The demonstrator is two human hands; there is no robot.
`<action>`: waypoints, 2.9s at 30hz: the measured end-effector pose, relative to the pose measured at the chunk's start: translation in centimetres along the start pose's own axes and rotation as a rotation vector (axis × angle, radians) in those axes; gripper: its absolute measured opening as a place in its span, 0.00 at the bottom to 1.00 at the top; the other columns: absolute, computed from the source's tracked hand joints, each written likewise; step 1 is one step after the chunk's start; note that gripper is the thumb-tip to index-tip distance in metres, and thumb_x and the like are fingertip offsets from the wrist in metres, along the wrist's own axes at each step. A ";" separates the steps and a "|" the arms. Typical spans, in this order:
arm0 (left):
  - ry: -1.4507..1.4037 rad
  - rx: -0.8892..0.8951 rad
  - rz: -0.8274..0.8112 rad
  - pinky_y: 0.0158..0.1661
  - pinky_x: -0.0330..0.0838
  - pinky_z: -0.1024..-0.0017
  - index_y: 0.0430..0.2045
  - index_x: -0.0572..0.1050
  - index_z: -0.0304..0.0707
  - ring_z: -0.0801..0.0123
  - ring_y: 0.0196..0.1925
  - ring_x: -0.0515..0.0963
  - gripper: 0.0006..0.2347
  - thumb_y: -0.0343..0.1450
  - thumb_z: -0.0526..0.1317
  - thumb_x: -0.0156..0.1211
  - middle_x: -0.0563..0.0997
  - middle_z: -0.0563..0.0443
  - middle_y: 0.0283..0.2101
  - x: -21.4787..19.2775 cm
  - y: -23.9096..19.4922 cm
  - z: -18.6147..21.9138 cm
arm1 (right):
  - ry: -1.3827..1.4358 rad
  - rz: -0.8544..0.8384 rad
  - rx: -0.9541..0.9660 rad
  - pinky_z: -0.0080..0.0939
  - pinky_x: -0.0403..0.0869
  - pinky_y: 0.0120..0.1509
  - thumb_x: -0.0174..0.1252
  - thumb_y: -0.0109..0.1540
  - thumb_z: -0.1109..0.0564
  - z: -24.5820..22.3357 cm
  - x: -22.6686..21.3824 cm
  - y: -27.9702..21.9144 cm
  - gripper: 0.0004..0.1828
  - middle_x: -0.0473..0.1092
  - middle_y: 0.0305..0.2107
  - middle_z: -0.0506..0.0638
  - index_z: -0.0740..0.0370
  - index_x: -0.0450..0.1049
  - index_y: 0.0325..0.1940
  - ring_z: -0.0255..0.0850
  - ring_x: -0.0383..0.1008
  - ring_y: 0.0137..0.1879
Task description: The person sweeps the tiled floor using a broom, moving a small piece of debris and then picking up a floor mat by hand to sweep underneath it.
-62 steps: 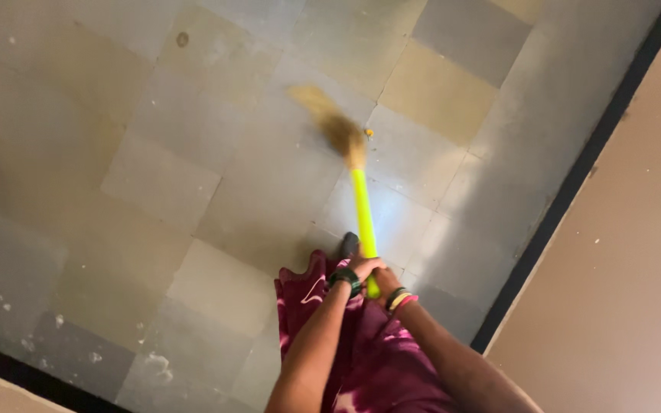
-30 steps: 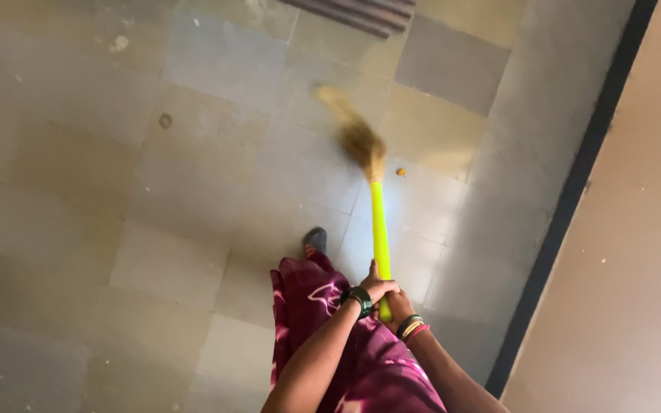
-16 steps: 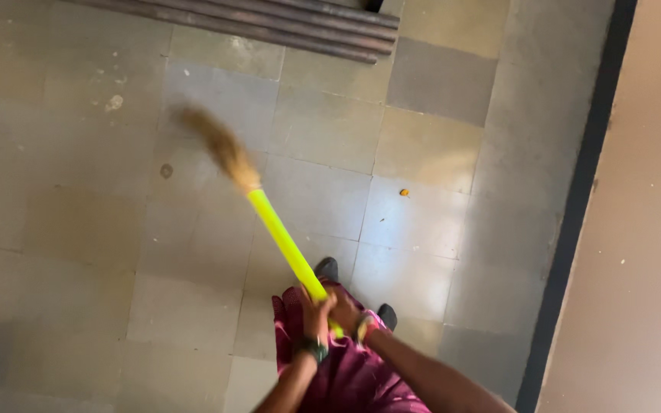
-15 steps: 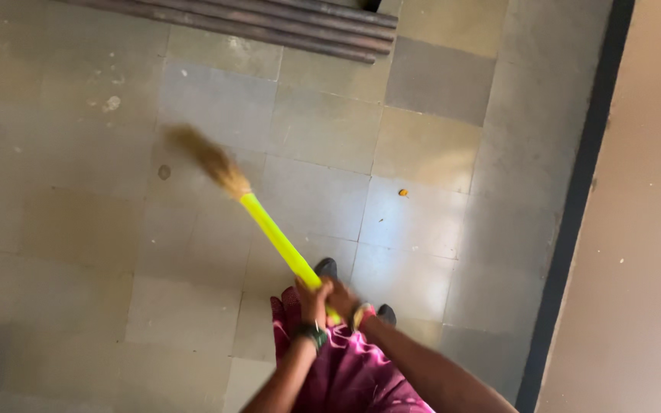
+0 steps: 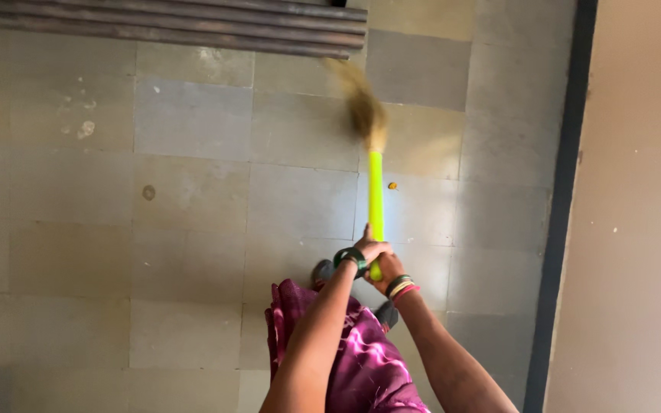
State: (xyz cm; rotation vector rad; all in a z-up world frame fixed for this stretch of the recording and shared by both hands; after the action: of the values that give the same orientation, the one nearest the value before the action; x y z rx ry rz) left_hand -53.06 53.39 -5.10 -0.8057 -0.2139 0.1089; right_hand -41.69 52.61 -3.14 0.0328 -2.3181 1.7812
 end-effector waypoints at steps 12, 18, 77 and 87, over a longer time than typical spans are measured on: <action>-0.365 0.156 0.064 0.63 0.65 0.59 0.73 0.32 0.42 0.55 0.68 0.63 0.50 0.63 0.39 0.70 0.54 0.38 0.71 13.7 -27.2 -11.8 | -0.779 -0.196 -0.388 0.36 0.76 0.33 0.50 0.65 0.58 11.4 -15.2 -20.2 0.17 0.77 0.34 0.51 0.58 0.71 0.58 0.37 0.77 0.30; -0.221 -0.479 -0.371 0.16 0.66 0.74 0.31 0.79 0.38 0.67 0.14 0.74 0.13 0.70 0.49 0.61 0.79 0.43 0.25 20.8 -28.7 -18.7 | -0.287 0.081 0.164 0.39 0.69 0.22 0.49 0.66 0.57 17.2 -24.5 -24.6 0.14 0.74 0.25 0.53 0.67 0.75 0.48 0.39 0.71 0.22; -0.083 -0.290 -0.393 0.38 0.78 0.68 0.50 0.63 0.27 0.64 0.36 0.82 0.24 0.63 0.31 0.69 0.79 0.47 0.35 24.5 -27.2 -24.6 | -0.954 0.143 -0.614 0.44 0.74 0.56 0.64 0.54 0.54 25.5 -29.4 -20.6 0.22 0.74 0.44 0.50 0.56 0.73 0.52 0.42 0.74 0.52; 0.266 0.021 -0.278 0.53 0.74 0.66 0.61 0.69 0.22 0.62 0.51 0.78 0.32 0.65 0.44 0.73 0.78 0.36 0.51 22.0 -10.8 -7.5 | 0.477 0.061 -0.347 0.49 0.74 0.37 0.58 0.66 0.50 6.6 -21.3 -9.5 0.15 0.73 0.36 0.57 0.64 0.73 0.50 0.46 0.74 0.38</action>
State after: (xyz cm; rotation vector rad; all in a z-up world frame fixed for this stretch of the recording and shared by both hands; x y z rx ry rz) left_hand -29.80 44.59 0.91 -0.7536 -0.0711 -0.2560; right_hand -20.57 41.35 0.33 -0.4678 -2.2394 1.2119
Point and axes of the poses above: each hand's wrist, its own y-axis towards the middle knuckle, its own x-axis out of the palm, z = x × y, the point moved 1 cm from there along y, towards the middle knuckle
